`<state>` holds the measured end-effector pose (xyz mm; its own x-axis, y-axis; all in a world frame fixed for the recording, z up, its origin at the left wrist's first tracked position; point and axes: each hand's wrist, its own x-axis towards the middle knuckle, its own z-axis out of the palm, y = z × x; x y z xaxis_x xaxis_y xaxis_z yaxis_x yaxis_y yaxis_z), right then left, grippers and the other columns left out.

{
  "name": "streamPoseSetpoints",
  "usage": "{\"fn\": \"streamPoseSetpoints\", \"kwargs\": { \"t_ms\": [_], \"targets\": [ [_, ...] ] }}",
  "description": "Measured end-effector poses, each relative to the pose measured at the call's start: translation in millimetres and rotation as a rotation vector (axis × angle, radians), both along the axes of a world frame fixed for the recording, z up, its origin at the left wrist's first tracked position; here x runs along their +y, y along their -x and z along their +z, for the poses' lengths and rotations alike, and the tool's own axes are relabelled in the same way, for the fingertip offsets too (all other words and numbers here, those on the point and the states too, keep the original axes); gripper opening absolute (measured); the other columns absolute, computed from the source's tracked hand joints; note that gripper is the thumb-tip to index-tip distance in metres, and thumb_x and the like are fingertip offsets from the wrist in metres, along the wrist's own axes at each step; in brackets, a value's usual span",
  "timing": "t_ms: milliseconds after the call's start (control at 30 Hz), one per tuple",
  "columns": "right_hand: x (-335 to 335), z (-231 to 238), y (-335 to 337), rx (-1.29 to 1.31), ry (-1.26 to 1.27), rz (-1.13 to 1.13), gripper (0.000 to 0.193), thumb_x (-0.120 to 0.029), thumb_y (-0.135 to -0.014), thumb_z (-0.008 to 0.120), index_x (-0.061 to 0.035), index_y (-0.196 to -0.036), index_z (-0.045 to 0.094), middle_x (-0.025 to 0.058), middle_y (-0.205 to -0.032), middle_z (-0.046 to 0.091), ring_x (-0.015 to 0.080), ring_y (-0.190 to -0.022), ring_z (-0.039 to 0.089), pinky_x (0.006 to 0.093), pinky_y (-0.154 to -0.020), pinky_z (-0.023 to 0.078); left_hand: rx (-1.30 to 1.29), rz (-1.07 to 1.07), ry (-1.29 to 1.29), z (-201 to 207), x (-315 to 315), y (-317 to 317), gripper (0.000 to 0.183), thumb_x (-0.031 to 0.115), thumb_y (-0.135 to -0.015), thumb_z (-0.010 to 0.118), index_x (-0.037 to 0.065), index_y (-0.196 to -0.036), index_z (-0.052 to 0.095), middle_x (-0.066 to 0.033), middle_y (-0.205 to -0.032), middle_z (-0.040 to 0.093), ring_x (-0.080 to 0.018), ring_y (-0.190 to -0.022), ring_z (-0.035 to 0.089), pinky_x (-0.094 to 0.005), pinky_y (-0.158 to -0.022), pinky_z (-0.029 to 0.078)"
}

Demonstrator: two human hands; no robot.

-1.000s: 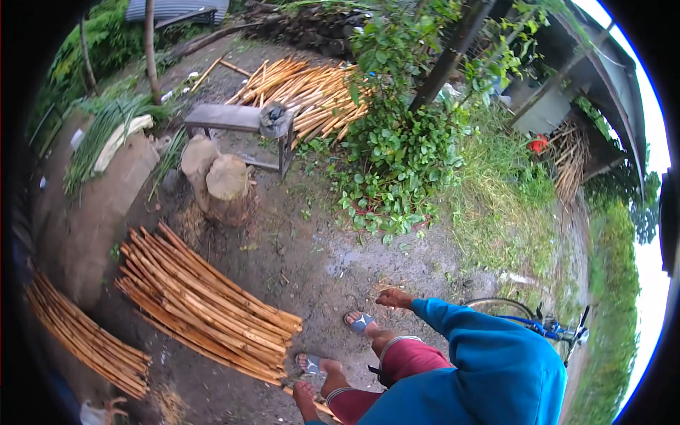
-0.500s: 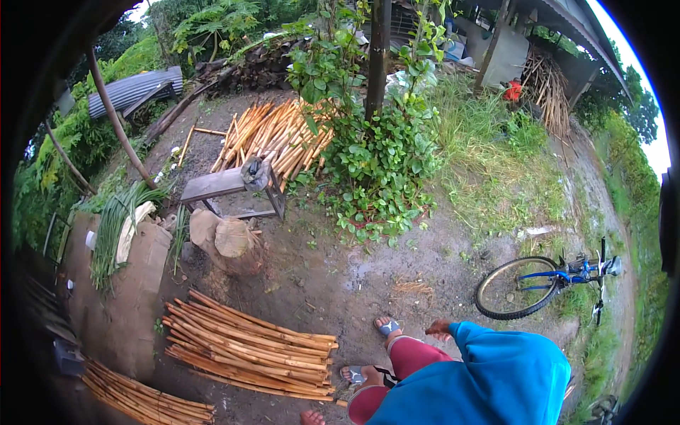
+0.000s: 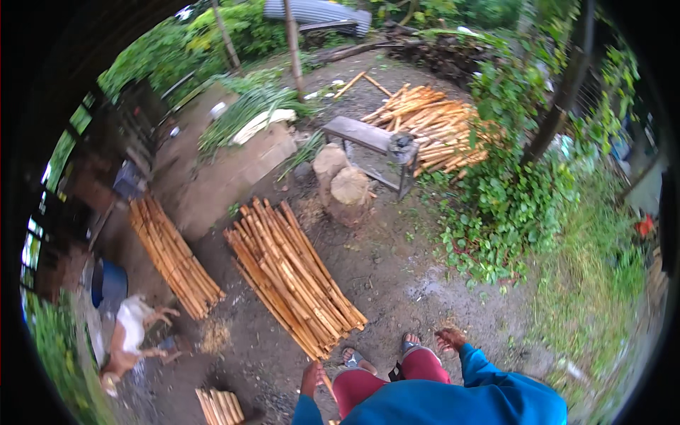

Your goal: The person picks up several bamboo poles from a scattered pile on the ground and stacks them onto a organized pile.

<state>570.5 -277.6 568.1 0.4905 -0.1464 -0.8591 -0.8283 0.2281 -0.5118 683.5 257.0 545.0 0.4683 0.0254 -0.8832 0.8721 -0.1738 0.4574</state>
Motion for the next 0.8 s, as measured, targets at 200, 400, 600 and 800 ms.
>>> {"fn": "streamPoseSetpoints", "kwargs": {
  "t_ms": [200, 400, 600, 800],
  "targets": [
    [-64, -84, 5, 0.222, -0.217, 0.076, 0.038, -0.045, -0.089, 0.061, -0.0082, -0.1, 0.062, 0.0092, -0.08, 0.064, 0.0243, -0.063, 0.063, 0.0433, -0.059, 0.056, -0.05, 0.228, 0.08, 6, -24, 72, 0.037, 0.049, -0.093, 0.057, 0.012, -0.09, 0.058, 0.004, -0.07, 0.054, -0.0077, -0.053, 0.052, -0.0224, -0.045, 0.037],
    [-116, -121, 16, 0.268, -0.974, 0.018, 0.034, -0.043, -0.085, 0.066, -0.01, -0.091, 0.06, 0.0045, -0.069, 0.056, 0.0203, -0.055, 0.052, 0.0382, -0.06, 0.051, -0.08, 0.306, -0.048, 17, -58, 160, 0.046, 0.057, -0.09, 0.054, 0.012, -0.096, 0.063, 0.0002, -0.079, 0.061, -0.0109, -0.061, 0.056, -0.027, -0.045, 0.04],
    [-112, -50, -15, 0.3, -0.27, 0.362, 0.031, -0.042, -0.084, 0.065, -0.0128, -0.084, 0.054, 0.0012, -0.065, 0.048, 0.0179, -0.059, 0.052, 0.0357, -0.056, 0.046, -0.026, 0.367, -0.088, 15, -102, 246, 0.057, 0.06, -0.089, 0.052, 0.01, -0.114, 0.065, -0.0048, -0.092, 0.067, -0.0143, -0.071, 0.062, -0.0302, -0.051, 0.046],
    [-126, -59, -29, 0.411, -0.641, 0.382, 0.029, -0.04, -0.084, 0.064, -0.0148, -0.079, 0.052, 0.0007, -0.064, 0.044, 0.0184, -0.054, 0.049, 0.0338, -0.049, 0.041, -0.019, 0.504, -0.101, 52, -123, 292, 0.059, 0.058, -0.088, 0.054, 0.006, -0.113, 0.066, -0.0078, -0.092, 0.067, -0.016, -0.067, 0.061, -0.0316, -0.052, 0.048]
  ]
}}
